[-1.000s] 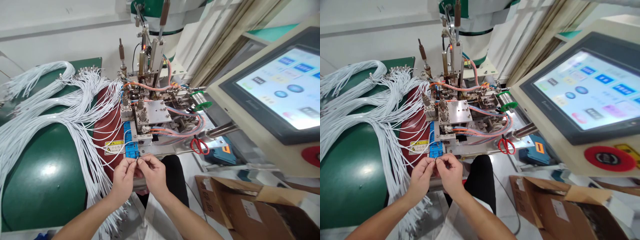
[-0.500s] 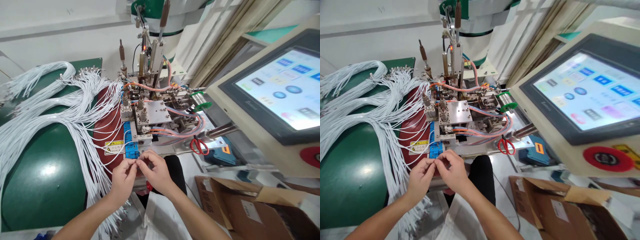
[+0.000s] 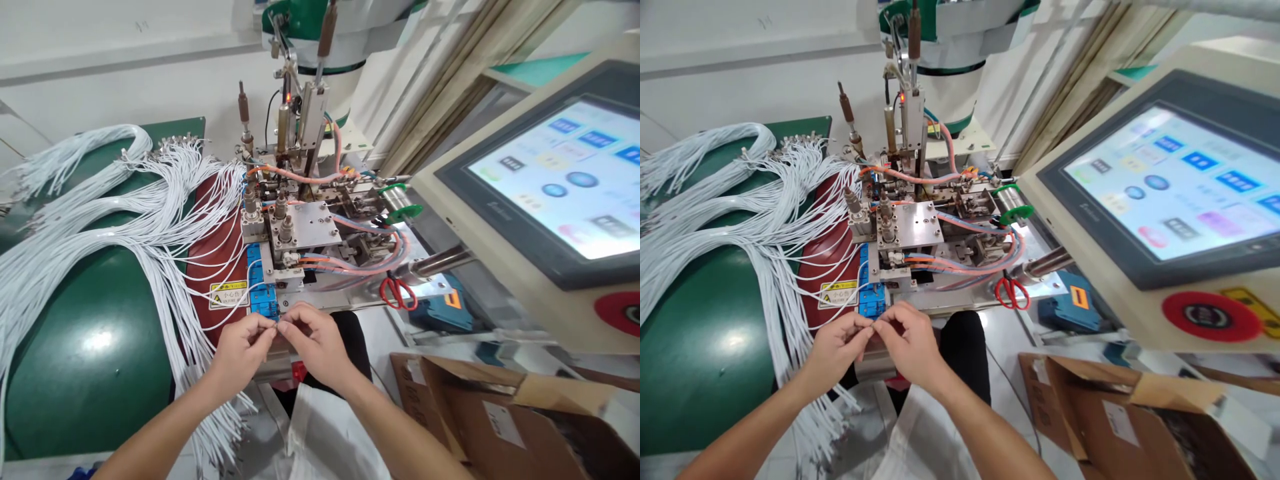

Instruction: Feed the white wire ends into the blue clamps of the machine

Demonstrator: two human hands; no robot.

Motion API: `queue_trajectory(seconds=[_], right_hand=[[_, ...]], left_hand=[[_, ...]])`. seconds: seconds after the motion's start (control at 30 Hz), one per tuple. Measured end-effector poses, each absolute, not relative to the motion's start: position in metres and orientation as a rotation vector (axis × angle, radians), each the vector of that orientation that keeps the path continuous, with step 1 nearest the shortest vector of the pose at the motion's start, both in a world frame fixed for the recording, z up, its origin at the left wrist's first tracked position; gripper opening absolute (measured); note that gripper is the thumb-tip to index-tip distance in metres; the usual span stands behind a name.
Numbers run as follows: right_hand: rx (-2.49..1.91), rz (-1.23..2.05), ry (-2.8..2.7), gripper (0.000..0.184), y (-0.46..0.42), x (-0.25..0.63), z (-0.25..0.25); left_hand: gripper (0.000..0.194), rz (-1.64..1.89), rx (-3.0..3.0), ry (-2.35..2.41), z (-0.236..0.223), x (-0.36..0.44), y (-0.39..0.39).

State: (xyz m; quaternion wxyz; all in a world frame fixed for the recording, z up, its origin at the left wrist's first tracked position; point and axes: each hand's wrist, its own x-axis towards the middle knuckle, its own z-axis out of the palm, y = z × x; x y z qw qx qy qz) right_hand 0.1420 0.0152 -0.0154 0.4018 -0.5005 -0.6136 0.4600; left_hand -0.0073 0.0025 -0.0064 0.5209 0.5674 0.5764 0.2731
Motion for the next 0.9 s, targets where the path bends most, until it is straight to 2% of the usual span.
queue_trajectory(seconds=[0.13, 0.3, 0.53, 0.77, 0.9], right_hand=[[-1.279, 1.140, -1.199, 0.018, 0.003, 0.126, -0.029], [-1.240, 0.985, -1.354, 0.015, 0.001, 0.130, -0.034], [-1.285, 1.142, -1.312, 0.011, 0.007, 0.136, -0.032], [-1.305, 0.777, -1.475, 0.012, 0.006, 0.133, -0.037], [-1.448, 0.823, -1.490, 0.015, 0.015, 0.135, -0.048]], left_hand=[[0.015, 0.842, 1.247, 1.462, -0.013, 0.002, -0.004], [0.017, 0.832, 1.223, 1.448, -0.017, 0.003, -0.005], [0.019, 0.755, 1.285, 1.479, -0.014, 0.001, -0.005], [0.022, 0.728, 1.366, 1.464, -0.017, -0.004, 0.001], [0.021, 0.648, 1.631, 1.508, -0.018, -0.018, 0.009]])
